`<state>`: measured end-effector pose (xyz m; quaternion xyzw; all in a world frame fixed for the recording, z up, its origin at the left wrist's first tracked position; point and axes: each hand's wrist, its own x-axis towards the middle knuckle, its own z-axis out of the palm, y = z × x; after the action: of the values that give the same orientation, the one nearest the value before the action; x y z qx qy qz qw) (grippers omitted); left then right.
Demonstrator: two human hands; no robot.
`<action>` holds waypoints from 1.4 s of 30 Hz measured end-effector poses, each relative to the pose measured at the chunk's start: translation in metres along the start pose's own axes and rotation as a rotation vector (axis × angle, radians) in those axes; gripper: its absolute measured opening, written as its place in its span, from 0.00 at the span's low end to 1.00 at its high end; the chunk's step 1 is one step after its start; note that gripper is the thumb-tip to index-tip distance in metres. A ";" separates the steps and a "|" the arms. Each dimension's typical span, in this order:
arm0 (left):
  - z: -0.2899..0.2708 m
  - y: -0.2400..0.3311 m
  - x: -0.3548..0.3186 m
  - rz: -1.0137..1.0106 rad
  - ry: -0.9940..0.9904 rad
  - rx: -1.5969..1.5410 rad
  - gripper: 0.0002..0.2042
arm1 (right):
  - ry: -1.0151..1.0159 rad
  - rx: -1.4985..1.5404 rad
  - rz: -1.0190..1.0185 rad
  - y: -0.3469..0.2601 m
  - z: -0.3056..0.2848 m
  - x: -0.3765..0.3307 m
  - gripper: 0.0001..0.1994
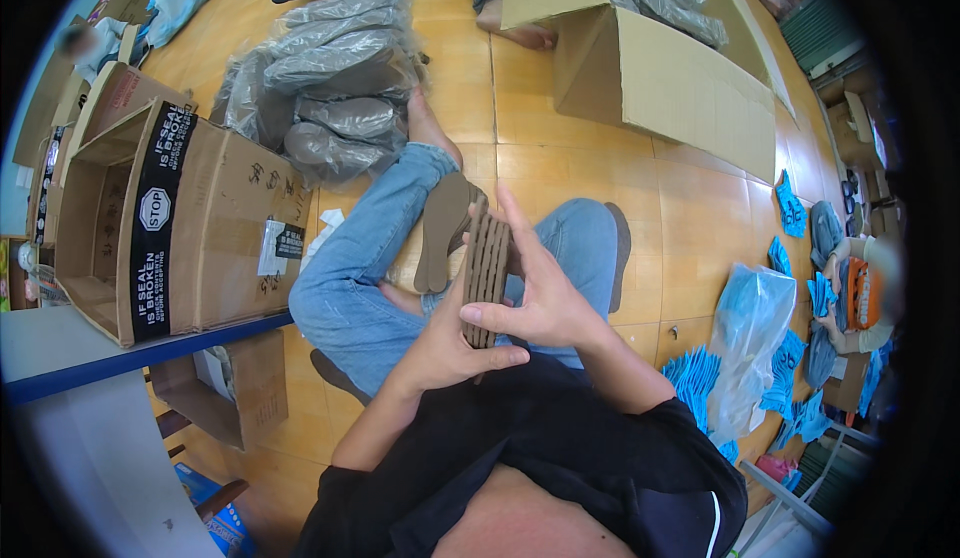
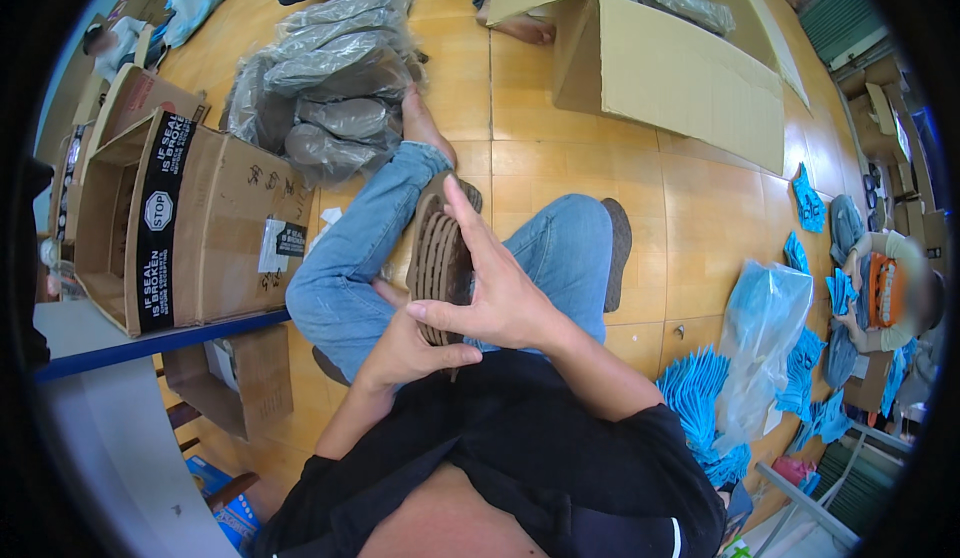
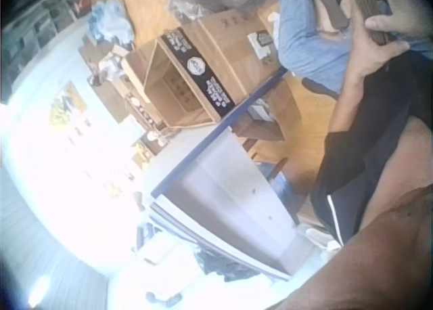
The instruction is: The person sits on the floor and repeatedly picks up, inspects, and stacks brown shoe insoles. They handle the insoles one by one, turning them over to check the tread pattern, and place them into a neat pile on the floor.
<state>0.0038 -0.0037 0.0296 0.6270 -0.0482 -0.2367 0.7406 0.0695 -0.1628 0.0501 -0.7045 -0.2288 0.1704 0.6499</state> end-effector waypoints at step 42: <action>-0.048 0.009 0.009 0.631 0.900 0.113 0.25 | -0.016 -0.318 0.086 0.040 -0.005 -0.021 0.26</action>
<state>0.0319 0.0372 0.0262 0.6603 0.0748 0.2913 0.6882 0.0585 -0.1808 0.0097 -0.8064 -0.2275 0.1652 0.5203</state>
